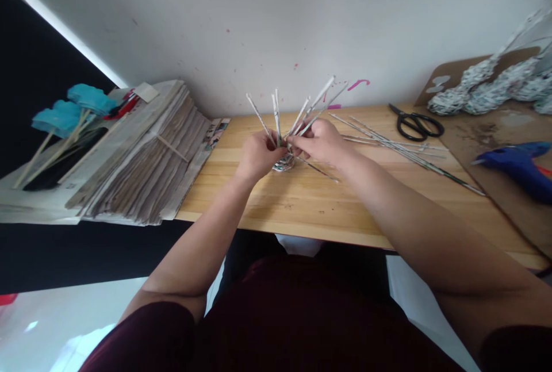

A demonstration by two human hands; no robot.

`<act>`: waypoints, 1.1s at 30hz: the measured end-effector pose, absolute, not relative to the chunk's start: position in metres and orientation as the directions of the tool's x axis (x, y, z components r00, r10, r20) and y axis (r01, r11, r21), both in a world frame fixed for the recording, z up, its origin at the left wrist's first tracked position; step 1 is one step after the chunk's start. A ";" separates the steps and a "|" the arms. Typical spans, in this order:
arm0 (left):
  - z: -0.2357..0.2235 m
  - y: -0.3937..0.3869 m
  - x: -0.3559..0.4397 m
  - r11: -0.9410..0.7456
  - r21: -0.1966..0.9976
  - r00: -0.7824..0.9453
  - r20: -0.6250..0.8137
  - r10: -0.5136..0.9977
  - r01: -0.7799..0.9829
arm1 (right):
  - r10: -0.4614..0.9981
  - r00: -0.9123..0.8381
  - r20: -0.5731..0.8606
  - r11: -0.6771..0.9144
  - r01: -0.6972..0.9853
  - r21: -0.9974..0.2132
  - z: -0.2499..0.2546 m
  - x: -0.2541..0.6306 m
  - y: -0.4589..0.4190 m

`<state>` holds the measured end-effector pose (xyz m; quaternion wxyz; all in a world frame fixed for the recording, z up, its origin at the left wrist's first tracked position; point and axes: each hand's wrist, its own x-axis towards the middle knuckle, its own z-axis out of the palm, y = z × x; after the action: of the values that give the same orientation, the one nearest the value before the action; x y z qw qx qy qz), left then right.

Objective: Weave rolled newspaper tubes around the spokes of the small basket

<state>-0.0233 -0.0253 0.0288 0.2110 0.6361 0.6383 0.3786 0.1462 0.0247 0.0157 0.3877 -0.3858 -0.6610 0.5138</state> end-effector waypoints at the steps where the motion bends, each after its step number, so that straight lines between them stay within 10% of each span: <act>1: 0.030 -0.026 -0.023 -0.100 0.753 -0.094 0.210 0.973 0.650 | 0.918 -0.386 0.092 0.129 0.073 -0.989 0.016 0.144 0.023; 7: 0.029 -0.026 -0.027 -0.163 0.805 -0.008 0.204 0.979 0.571 | 0.957 -0.289 0.038 0.023 -0.058 -0.998 0.016 0.135 0.016; 16: 0.023 -0.025 -0.023 -0.107 0.760 -0.136 0.250 0.959 0.641 | 0.900 -0.358 0.249 0.262 -0.014 -0.965 0.016 0.143 0.021; 33: 0.032 -0.020 -0.057 -0.327 0.840 0.345 0.181 0.921 0.433 | 0.811 -0.503 0.299 0.477 0.273 -0.835 0.009 0.147 0.015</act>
<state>-0.0574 -0.0198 0.0316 0.3559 0.7389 0.4581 0.3429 0.1474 0.0153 0.0091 0.3581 -0.3471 -0.7812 0.3756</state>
